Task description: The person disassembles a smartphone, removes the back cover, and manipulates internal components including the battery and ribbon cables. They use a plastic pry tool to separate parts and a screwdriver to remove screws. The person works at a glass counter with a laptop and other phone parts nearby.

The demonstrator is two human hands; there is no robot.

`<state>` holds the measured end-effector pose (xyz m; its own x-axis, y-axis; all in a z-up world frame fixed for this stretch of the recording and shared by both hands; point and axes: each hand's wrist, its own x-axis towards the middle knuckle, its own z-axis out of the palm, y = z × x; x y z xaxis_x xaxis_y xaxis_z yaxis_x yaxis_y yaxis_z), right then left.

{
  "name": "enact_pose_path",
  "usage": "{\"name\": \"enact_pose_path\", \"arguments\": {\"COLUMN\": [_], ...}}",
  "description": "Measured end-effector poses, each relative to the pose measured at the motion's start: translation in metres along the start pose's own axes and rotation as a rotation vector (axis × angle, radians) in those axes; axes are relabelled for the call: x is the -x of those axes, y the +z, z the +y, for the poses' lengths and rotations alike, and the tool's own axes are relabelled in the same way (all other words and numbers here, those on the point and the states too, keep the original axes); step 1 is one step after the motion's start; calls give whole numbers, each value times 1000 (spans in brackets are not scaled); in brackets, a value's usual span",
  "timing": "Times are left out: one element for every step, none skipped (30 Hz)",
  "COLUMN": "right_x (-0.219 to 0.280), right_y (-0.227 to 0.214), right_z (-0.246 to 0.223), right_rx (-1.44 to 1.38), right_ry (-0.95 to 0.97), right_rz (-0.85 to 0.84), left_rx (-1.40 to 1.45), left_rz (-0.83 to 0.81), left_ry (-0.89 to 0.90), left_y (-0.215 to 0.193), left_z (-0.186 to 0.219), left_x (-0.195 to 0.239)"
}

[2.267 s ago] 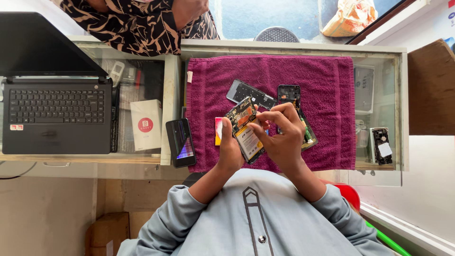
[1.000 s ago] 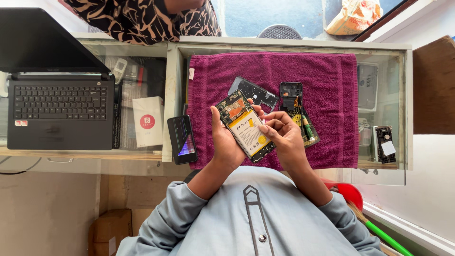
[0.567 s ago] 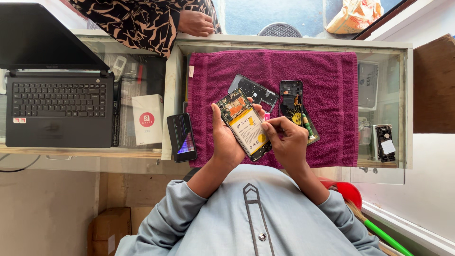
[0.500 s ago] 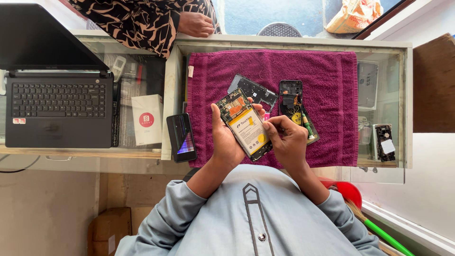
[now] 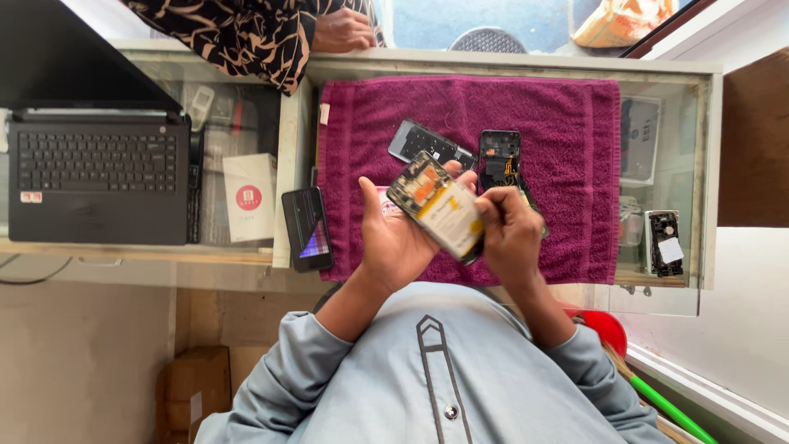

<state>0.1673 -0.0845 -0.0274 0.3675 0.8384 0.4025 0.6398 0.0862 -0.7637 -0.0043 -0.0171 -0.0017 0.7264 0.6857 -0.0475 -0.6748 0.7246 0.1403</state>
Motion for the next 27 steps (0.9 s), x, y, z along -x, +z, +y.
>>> {"name": "enact_pose_path", "arguments": {"right_x": [-3,-6,-10,-14,-17,-20,-22,-25,-28,-30,-32,-34,-37,-38,-40,-41,-43,-44,-42,-40,-39,-38,-38,-39,-37,-36,-35], "right_y": [-5,-11,-17,-24,-32,-37,-42,-46,-50,-54,-56,-58,-60,-61,-63,-65,-66,-67,-68,-68,-69,-70,-70,-71,-72,-73,-73], "right_z": [6,12,17,22,26,28,29,29,28,26,24,21,19,17,15,14,13,13,13,12,12,12,11,10,7,4,0], "right_rx": [6,11,15,5,-5,-16,-41,-66,-90,-84,-75,-66,-41,-16,7,-20,-48,-76,-99,-121,-143,-168,-190,-210,-232,-253,-276], "right_ry": [-21,-42,-65,-144,-220,-296,-343,-389,-437,-485,-534,-583,-597,-611,-625,-601,-579,-556,-485,-412,-339,-196,-53,91,159,227,294], "right_rz": [-19,-38,-58,-93,-131,-169,-202,-236,-267,-300,-333,-366,-375,-384,-396,-382,-367,-353,-306,-259,-211,-325,-437,-550,-630,-711,-788], "left_rx": [116,233,230,227,227,194,162,131,151,170,191,242,294,345,289,234,176,128,83,39,-52,-142,-234,-253,-272,-291,-363], "left_rz": [-5,-11,-43,-75,-104,-58,-12,34,3,-27,-61,-81,-103,-126,-124,-121,-118,-92,-64,-36,31,98,165,216,269,322,356], "left_ry": [-65,-130,-192,-253,-313,-348,-387,-425,-454,-482,-510,-522,-527,-533,-497,-461,-423,-325,-228,-131,-80,-29,20,48,70,93,106], "left_y": [-1,-2,-4,-6,-10,-14,-18,-22,-26,-30,-34,-37,-41,-43,-46,-49,-50,-52,-53,-55,-56,-58,-60,-63,-66,-69,-71], "left_z": [-1,-3,-5,-7,-10,-15,-20,-26,-32,-39,-48,-55,-64,-71,-77,-82,-86,-90,-96,-101,-105,-109,-111,-116,-120,-124,-126], "left_x": [0,1,1,1,3,4,5,6,6,6,6,5,6,6,7,6,5,3,1,0,0,1,2,2,3,5,7]}}
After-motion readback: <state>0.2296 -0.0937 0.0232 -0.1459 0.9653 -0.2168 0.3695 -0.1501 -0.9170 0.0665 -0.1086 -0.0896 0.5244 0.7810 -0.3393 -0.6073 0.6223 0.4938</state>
